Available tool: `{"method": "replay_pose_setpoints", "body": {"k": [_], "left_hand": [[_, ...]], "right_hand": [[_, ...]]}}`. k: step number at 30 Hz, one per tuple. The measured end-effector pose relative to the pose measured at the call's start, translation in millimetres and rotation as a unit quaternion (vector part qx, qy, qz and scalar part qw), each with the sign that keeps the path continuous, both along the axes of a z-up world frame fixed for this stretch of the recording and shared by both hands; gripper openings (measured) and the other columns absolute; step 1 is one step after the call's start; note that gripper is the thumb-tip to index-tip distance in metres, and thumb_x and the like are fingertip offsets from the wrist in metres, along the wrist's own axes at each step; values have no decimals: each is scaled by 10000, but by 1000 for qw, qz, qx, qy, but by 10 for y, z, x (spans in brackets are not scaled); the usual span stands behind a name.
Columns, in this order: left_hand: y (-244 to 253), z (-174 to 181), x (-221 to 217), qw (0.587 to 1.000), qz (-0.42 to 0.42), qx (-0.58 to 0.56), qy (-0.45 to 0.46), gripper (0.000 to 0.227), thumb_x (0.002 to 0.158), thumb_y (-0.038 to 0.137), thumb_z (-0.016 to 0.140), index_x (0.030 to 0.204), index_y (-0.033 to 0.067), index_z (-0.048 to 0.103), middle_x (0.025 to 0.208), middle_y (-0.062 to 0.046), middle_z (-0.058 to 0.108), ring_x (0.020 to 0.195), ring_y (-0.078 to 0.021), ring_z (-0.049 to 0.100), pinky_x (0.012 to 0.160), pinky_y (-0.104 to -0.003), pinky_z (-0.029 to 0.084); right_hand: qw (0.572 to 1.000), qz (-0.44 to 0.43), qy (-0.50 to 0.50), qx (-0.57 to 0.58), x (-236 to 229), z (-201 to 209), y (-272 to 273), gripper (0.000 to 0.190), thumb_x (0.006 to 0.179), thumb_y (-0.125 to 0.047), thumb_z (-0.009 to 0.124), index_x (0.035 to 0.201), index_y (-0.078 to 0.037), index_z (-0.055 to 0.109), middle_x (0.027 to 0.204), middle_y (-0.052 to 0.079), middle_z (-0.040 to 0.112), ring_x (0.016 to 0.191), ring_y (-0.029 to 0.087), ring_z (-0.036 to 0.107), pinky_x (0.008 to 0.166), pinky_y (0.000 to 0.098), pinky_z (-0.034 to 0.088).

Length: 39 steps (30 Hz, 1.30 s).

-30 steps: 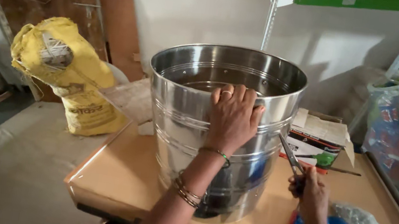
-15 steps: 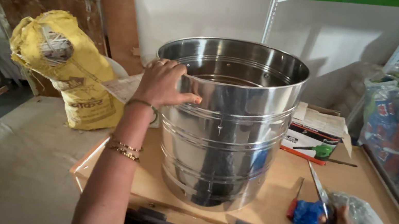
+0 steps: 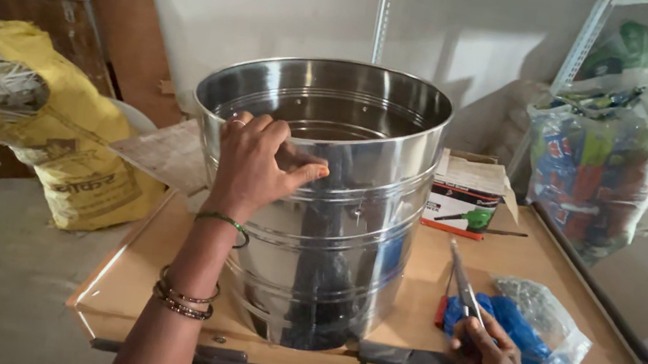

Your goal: The person uses a screwdriver to work on the rim of a large metal container, then picks up a small metal piece and inserts it into a hole on the side. They rotate the container to access different areas and continue to manipulate the metal piece with their hands.

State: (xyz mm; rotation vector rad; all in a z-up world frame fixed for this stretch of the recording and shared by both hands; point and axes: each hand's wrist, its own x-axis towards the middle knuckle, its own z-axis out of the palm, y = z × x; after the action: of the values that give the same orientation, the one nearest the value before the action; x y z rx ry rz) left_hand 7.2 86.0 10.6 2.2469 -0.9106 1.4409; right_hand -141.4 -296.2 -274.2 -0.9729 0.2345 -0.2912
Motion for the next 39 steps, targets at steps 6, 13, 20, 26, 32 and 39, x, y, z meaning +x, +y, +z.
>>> {"method": "replay_pose_setpoints", "body": {"k": [6,13,20,26,32,39], "left_hand": [[-69,23,-53,999,11,-31,-3,690,677,691,875,667,85,546,712,-72,561,774,-296,537,771,-461,413],[-121,33,-97,998,19,-54,-28,711,661,738,852,665,92,556,736,-74,583,792,-300,555,780,-470,424],[-151,66,-115,998,42,-49,0,716,636,766,838,669,87,611,742,-87,630,828,-327,614,824,-480,457],[-249,184,-174,993,75,13,93,703,666,779,770,714,85,676,776,-118,701,838,-349,665,815,-509,456],[-270,203,-217,993,-4,78,88,462,977,544,604,801,122,672,767,-79,703,769,-277,680,749,-447,487],[161,562,38,917,74,133,368,746,897,790,561,572,119,557,530,-39,518,525,-198,548,565,-388,424]], "right_hand": [[917,-58,29,-392,-334,991,468,318,936,-133,692,1231,-34,758,823,65,716,652,141,581,582,286,485],[758,-129,-111,-629,-327,1735,846,299,883,-144,719,1169,-60,746,822,77,740,649,103,692,593,279,538],[752,-89,-27,-652,-297,2121,1161,305,898,-165,701,1192,-101,744,751,107,707,499,167,695,498,342,542],[655,-161,-145,-724,-307,2349,1350,245,906,-214,710,1116,-89,731,853,114,727,589,232,698,521,359,543],[610,-164,-123,-765,-257,2365,1328,195,924,-279,713,1053,-141,762,808,100,737,581,260,695,533,381,539],[558,-193,-148,-793,-197,2382,1044,223,972,-265,632,1122,-207,786,896,116,738,657,269,681,567,399,518]]}}
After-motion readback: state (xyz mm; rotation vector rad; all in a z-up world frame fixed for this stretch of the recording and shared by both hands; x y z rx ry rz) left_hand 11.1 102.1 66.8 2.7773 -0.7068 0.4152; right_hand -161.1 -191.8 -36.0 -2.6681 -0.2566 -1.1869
